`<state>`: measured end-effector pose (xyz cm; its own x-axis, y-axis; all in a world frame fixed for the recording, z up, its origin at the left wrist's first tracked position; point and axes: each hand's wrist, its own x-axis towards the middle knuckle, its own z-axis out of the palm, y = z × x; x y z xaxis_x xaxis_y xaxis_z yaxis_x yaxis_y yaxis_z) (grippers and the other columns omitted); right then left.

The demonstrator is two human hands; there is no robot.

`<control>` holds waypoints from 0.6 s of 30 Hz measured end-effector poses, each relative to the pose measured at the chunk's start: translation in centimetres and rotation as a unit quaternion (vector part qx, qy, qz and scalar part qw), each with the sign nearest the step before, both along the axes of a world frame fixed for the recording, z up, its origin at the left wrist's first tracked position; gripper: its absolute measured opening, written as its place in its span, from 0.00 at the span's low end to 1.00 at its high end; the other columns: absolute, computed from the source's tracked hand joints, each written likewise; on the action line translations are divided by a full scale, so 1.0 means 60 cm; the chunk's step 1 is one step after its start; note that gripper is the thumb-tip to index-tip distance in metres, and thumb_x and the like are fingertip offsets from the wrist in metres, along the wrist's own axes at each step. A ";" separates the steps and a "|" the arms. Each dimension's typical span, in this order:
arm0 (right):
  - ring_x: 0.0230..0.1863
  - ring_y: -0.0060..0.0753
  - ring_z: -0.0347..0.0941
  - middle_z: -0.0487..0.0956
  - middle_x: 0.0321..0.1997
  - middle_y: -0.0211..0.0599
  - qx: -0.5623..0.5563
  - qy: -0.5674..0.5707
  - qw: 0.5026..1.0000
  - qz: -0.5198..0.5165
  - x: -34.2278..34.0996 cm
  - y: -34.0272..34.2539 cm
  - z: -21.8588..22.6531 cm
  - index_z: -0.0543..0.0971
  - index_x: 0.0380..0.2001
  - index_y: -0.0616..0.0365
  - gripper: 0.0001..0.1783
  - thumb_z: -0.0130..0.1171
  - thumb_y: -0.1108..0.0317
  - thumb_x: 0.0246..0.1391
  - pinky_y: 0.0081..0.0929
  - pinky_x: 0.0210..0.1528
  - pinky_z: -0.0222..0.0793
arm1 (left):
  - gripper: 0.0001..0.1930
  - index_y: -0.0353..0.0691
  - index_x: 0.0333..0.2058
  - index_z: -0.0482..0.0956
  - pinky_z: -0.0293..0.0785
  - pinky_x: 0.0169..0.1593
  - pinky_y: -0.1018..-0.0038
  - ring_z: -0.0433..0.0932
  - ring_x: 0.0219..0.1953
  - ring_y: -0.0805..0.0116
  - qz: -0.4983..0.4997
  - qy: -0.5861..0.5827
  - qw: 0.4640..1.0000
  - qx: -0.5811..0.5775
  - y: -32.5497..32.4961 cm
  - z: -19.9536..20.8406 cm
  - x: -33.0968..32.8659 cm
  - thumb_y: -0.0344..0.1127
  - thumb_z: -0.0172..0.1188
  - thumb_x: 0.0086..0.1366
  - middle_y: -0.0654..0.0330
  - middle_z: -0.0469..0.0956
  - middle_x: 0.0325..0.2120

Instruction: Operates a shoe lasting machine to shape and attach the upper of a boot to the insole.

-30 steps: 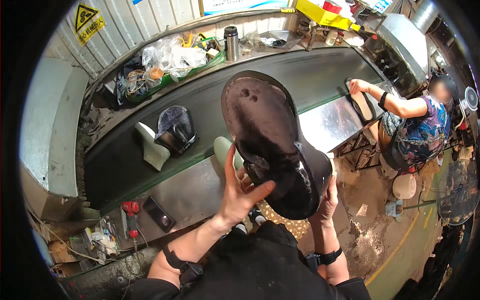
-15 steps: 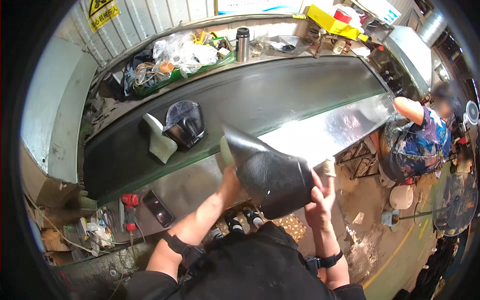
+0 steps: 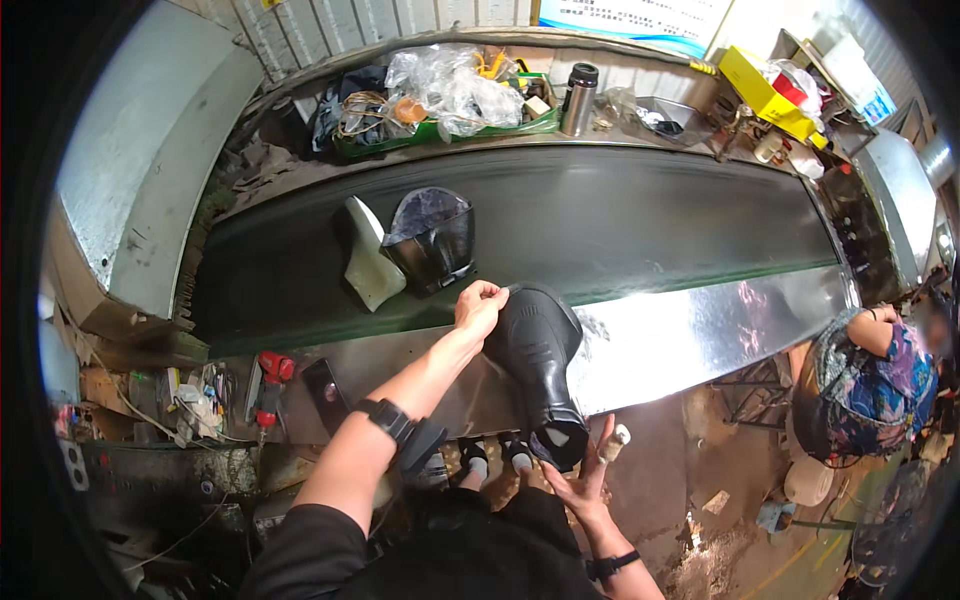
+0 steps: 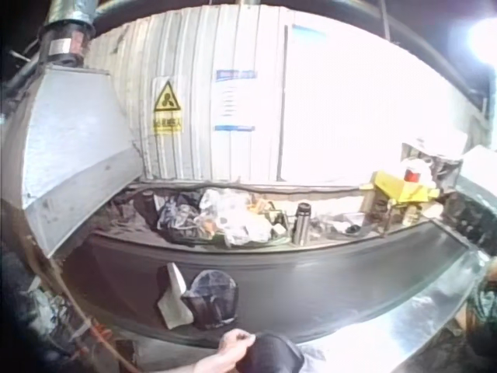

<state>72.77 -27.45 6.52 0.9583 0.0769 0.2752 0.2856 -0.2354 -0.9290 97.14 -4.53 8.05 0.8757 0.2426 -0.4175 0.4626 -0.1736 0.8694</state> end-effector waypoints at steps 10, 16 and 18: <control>0.62 0.37 0.67 0.65 0.64 0.48 0.149 0.191 0.967 0.076 0.043 -0.023 -0.064 0.43 0.70 0.66 0.67 0.81 0.71 0.35 0.36 0.65 0.63 | 0.10 0.38 0.37 0.71 0.72 0.40 0.57 0.79 0.34 0.47 0.100 -0.110 0.964 0.218 -0.011 -0.060 -0.039 0.40 0.57 0.67 0.47 0.80 0.29; 0.71 0.43 0.58 0.56 0.73 0.52 0.013 0.192 0.966 0.170 0.032 -0.075 0.009 0.55 0.67 0.66 0.53 0.69 0.76 0.36 0.34 0.69 0.54 | 0.23 0.37 0.42 0.74 0.73 0.49 0.64 0.79 0.46 0.59 0.118 0.033 0.991 0.053 0.019 -0.057 -0.107 0.49 0.66 0.56 0.52 0.79 0.37; 0.62 0.38 0.67 0.69 0.62 0.48 -0.003 0.161 0.972 0.170 0.040 -0.068 0.031 0.56 0.66 0.65 0.52 0.68 0.75 0.35 0.33 0.66 0.59 | 0.40 0.35 0.52 0.69 0.72 0.55 0.61 0.75 0.53 0.54 0.059 0.103 0.981 0.154 -0.024 -0.015 -0.085 0.57 0.69 0.47 0.47 0.76 0.45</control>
